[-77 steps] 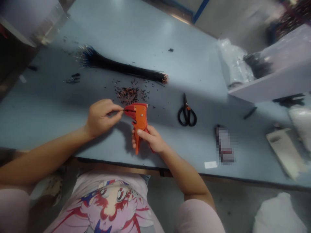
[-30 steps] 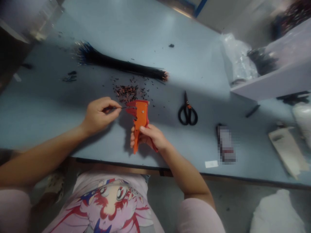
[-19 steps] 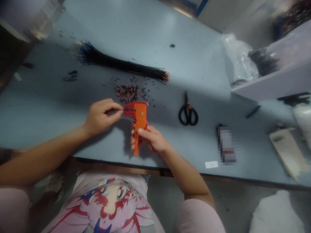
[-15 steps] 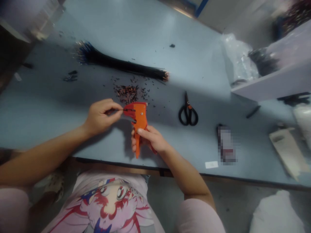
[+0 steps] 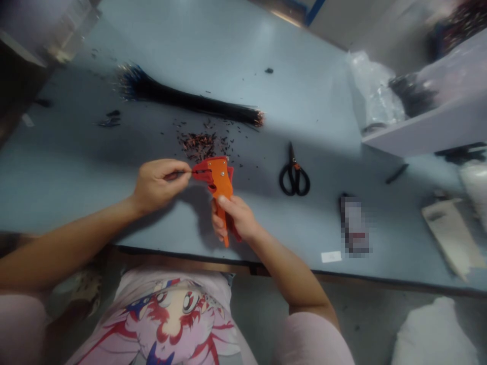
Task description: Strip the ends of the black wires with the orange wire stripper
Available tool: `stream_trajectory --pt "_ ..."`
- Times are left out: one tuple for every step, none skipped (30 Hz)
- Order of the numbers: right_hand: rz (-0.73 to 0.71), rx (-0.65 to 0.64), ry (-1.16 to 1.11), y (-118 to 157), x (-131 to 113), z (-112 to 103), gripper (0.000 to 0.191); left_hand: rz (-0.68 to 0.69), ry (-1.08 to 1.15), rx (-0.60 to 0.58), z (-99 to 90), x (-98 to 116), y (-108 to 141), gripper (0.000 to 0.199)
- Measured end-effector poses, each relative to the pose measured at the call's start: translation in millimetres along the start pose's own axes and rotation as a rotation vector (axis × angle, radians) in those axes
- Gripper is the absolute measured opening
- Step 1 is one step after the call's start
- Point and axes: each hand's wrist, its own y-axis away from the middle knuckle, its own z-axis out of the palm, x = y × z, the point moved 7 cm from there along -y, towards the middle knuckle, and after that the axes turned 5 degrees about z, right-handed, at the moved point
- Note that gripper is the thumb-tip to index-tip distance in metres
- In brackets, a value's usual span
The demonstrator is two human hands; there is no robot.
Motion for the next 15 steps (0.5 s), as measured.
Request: stream_trajectory --pt "0.002 -0.004 -0.001 0 0 0 0.037 -0.003 -0.002 0.002 -0.3 0 0 0.01" --pt "0.008 -0.003 0.001 -1 -1 -1 0.037 -0.006 -0.006 0.007 -1.3 0 -1 0.01" --pt "0.012 0.006 -0.002 -1 -3 -2 0.038 -0.013 -0.008 0.016 -3.1 -1 -2 0.01" --pt "0.008 0.025 -0.013 0 -7 -6 0.038 -0.029 -0.007 0.032 -5.8 -3 -3 0.01" --pt "-0.008 0.06 -0.031 0 -12 -11 0.038 -0.054 -0.001 0.054 -8.9 -6 -3 0.01" --pt "-0.031 0.102 -0.051 1 -19 -17 0.038 -0.086 0.012 0.08 -12.3 -9 -4 0.01" --pt "-0.061 0.147 -0.075 3 -26 -24 0.037 -0.122 0.028 0.108 -15.4 -13 -5 0.009" --pt "-0.08 0.185 -0.091 4 -32 -30 0.035 -0.153 0.047 0.13 -17.4 -17 -6 0.009" --pt "-0.078 0.206 -0.095 4 -35 -35 0.034 -0.176 0.065 0.142 -18.1 -20 -6 0.009" --pt "-0.061 0.219 -0.09 5 -36 -38 0.033 -0.187 0.083 0.143 -17.4 -21 -7 0.009" --pt "-0.031 0.217 -0.075 4 -35 -40 0.032 -0.191 0.105 0.133 -15.3 -23 -7 0.01" --pt "0.0 0.204 -0.052 3 -32 -39 0.032 -0.195 0.129 0.123 -12.7 -23 -7 0.01" --pt "0.024 0.182 -0.026 2 -28 -38 0.033 -0.202 0.155 0.112 -9.8 -24 -6 0.011" --pt "0.04 0.15 0.001 1 -25 -34 0.034 -0.21 0.179 0.102 -7.1 -24 -6 0.012" --pt "0.048 0.115 0.024 0 -21 -31 0.035 -0.217 0.199 0.097 -5.0 -24 -5 0.012"
